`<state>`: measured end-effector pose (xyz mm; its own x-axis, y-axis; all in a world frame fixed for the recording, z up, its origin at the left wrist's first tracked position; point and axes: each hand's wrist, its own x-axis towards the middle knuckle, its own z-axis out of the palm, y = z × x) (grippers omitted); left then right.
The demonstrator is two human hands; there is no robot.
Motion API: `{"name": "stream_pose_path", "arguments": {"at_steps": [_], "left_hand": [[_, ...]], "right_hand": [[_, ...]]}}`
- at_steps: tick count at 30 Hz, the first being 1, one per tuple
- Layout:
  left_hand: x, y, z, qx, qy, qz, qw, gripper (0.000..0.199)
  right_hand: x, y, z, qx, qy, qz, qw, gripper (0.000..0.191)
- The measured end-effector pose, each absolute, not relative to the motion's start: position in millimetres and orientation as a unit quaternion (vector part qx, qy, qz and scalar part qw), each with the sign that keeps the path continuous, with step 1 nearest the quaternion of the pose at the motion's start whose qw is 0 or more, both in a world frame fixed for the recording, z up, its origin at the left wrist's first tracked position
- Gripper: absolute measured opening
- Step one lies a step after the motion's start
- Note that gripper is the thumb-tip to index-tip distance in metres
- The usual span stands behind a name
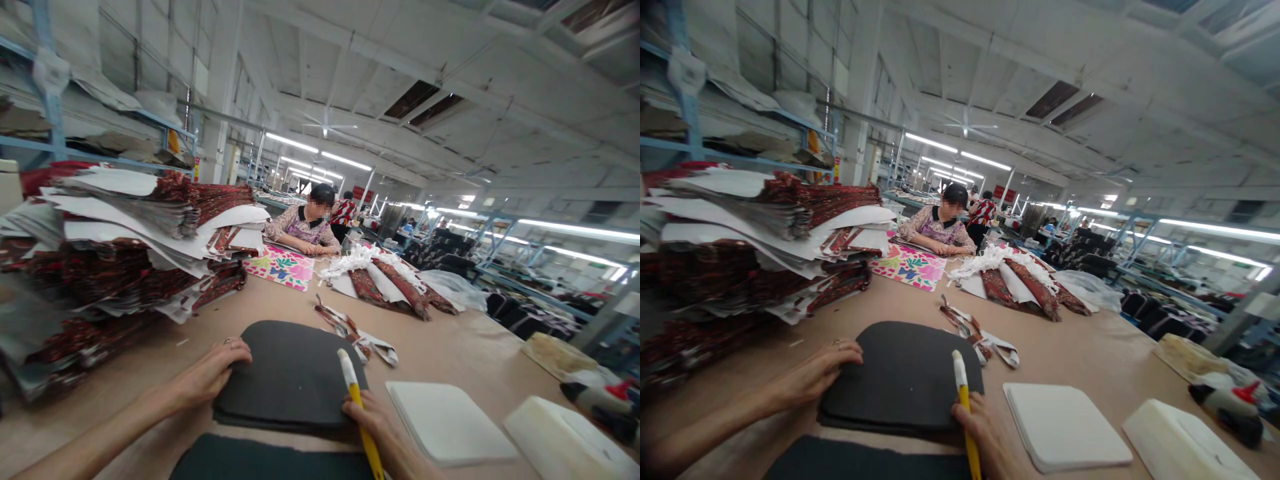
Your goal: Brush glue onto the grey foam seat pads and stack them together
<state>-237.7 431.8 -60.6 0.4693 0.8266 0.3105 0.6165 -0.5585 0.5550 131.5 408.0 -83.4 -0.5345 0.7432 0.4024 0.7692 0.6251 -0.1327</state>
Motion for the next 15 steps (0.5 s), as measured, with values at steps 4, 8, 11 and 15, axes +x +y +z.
{"name": "stream_pose_path", "arguments": {"at_steps": [4, 8, 11, 15], "left_hand": [[-210.8, 423.3, -43.2, 0.866, 0.408, 0.205, 0.203, 0.036], [-200.8, 418.9, -39.4, 0.861, 0.427, 0.159, 0.226, 0.04], [-202.6, 421.7, -44.3, 0.863, 0.421, 0.158, 0.229, 0.04], [-207.8, 427.5, -44.1, 0.876, 0.407, 0.118, 0.231, 0.041]], "right_hand": [[146.7, 400.9, -59.4, -0.43, -0.879, 0.069, 0.194, 0.021], [142.7, 407.5, -45.7, -0.455, -0.854, 0.072, 0.242, 0.022], [108.7, 418.9, -43.9, -0.446, -0.853, 0.081, 0.259, 0.024], [65.4, 431.5, -49.1, -0.401, -0.876, 0.117, 0.241, 0.018]]}}
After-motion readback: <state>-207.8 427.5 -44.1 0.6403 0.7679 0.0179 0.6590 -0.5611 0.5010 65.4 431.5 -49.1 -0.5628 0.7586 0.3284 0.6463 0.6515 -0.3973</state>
